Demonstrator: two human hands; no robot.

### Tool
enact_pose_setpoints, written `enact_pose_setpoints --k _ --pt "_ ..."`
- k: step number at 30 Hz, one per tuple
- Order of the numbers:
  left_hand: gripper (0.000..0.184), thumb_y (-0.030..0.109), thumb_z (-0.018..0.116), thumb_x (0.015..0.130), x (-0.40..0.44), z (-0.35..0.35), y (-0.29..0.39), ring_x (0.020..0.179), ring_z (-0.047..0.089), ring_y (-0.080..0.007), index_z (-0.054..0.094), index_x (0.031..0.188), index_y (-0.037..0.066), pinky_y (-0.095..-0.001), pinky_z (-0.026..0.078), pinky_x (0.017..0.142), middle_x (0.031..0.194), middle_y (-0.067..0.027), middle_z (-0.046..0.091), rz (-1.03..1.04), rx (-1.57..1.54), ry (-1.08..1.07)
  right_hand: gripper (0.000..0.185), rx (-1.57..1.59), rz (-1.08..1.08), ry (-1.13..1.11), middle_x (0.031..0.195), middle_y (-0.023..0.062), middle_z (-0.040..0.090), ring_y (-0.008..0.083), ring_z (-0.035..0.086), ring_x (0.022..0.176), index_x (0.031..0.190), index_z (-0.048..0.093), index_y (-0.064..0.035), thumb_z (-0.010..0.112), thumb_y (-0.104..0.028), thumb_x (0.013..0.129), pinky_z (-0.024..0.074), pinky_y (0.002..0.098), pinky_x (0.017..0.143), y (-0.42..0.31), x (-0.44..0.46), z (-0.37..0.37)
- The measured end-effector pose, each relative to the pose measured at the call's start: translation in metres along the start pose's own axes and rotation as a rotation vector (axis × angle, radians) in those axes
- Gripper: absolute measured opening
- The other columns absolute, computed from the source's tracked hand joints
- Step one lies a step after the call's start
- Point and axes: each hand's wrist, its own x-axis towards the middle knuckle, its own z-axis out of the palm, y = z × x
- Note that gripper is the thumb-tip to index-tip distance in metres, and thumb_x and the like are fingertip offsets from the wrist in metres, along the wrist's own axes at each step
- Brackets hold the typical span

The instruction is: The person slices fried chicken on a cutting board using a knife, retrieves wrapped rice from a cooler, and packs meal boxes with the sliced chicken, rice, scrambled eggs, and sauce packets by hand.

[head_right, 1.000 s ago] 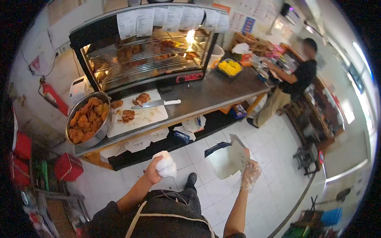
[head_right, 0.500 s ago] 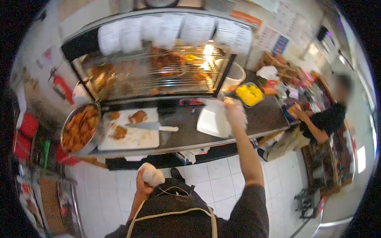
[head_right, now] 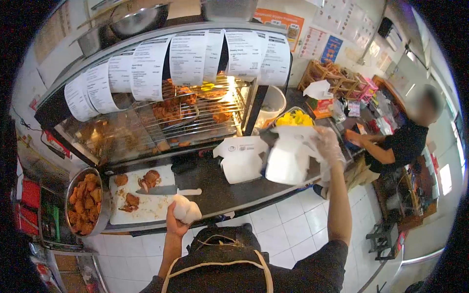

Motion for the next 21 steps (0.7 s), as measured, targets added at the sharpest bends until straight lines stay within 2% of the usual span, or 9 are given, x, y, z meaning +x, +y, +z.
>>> enact_pose_setpoints --k 3,5,9,12,14,15,18,19,21 --pt "0.046 0.047 0.056 0.085 0.017 0.013 -0.013 0.105 0.059 -0.0302 0.055 0.119 0.016 -0.0536 0.048 0.086 0.114 -0.0064 0.061 0.031 -0.005 -0.076 0.021 0.242 0.223 -0.255 0.083 0.0154 0.066 0.0274 0.064 0.077 0.095 0.067 0.0005 0.065 -0.016 0.081 0.051 0.0374 0.071 0.02 0.014 0.0" --pt "0.047 0.047 0.056 0.085 0.026 0.018 -0.025 0.105 0.059 -0.0302 0.056 0.119 0.015 -0.0525 0.048 0.087 0.114 -0.0062 0.061 0.02 0.003 -0.056 0.015 0.394 0.573 -0.407 0.08 0.0164 0.067 0.0317 0.065 0.075 0.089 0.069 -0.0026 0.063 -0.014 0.08 0.0512 0.039 0.068 0.042 0.01 0.042" --pt "0.048 0.041 0.06 0.086 0.033 0.05 -0.053 0.104 0.06 -0.0282 0.052 0.124 0.014 -0.0503 0.048 0.09 0.114 -0.0071 0.061 -0.037 -0.009 -0.025 0.02 0.063 0.383 -0.626 0.096 0.0157 0.067 0.032 0.064 0.091 0.09 0.07 -0.007 0.064 -0.019 0.075 0.0512 0.0417 0.081 0.048 0.004 0.129" --pt "0.045 0.039 0.06 0.086 0.047 0.064 -0.073 0.104 0.06 -0.0273 0.053 0.122 0.013 -0.0486 0.049 0.09 0.114 -0.0075 0.062 -0.04 0.019 -0.065 0.033 0.235 0.127 -0.214 0.099 0.0167 0.066 0.0328 0.063 0.095 0.105 0.066 -0.0054 0.066 -0.02 0.076 0.0494 0.0388 0.087 0.017 0.002 0.139" --pt "0.04 0.036 0.058 0.088 0.054 0.083 -0.084 0.102 0.061 -0.0261 0.054 0.119 0.011 -0.0455 0.05 0.088 0.11 -0.008 0.063 0.002 0.015 -0.145 0.037 0.503 0.304 -0.162 0.107 0.0176 0.064 0.0303 0.061 0.102 0.108 0.062 0.0002 0.064 -0.023 0.08 0.0463 0.0376 0.091 -0.027 0.0 0.123" --pt "0.039 0.036 0.058 0.089 0.057 0.095 -0.088 0.102 0.062 -0.0257 0.054 0.119 0.011 -0.0453 0.05 0.088 0.11 -0.0083 0.064 -0.026 0.011 -0.166 0.033 1.155 0.463 -0.095 0.101 0.013 0.065 0.0263 0.062 0.093 0.108 0.062 -0.0021 0.064 -0.023 0.083 0.0488 0.0355 0.085 -0.045 -0.023 0.152" --pt "0.038 0.036 0.054 0.091 0.078 0.121 -0.111 0.103 0.062 -0.0247 0.054 0.119 0.011 -0.0457 0.05 0.089 0.111 -0.0087 0.063 -0.023 0.032 -0.262 0.039 1.854 0.943 -0.686 0.111 0.0067 0.059 0.0149 0.058 0.094 0.124 0.051 -0.0053 0.055 -0.029 0.094 0.0493 0.0319 0.081 -0.114 -0.072 0.172" --pt "0.034 0.023 0.058 0.089 0.084 0.132 -0.116 0.104 0.061 -0.0278 0.052 0.12 0.009 -0.044 0.05 0.089 0.114 -0.0115 0.061 -0.079 -0.095 -0.323 0.04 2.005 1.074 -0.745 0.113 0.0075 0.058 0.0155 0.057 0.097 0.126 0.05 -0.0058 0.054 -0.03 0.095 0.0493 0.0323 0.081 -0.149 -0.076 0.151" --pt "0.043 0.026 0.062 0.087 0.127 0.105 -0.15 0.107 0.057 -0.0234 0.049 0.124 0.007 -0.0424 0.047 0.093 0.116 -0.0086 0.058 0.533 0.792 -0.356 0.041 2.131 1.198 -0.848 0.115 0.0082 0.057 0.016 0.056 0.099 0.127 0.048 -0.0063 0.053 -0.031 0.095 0.0493 0.0327 0.081 -0.176 -0.087 0.136"
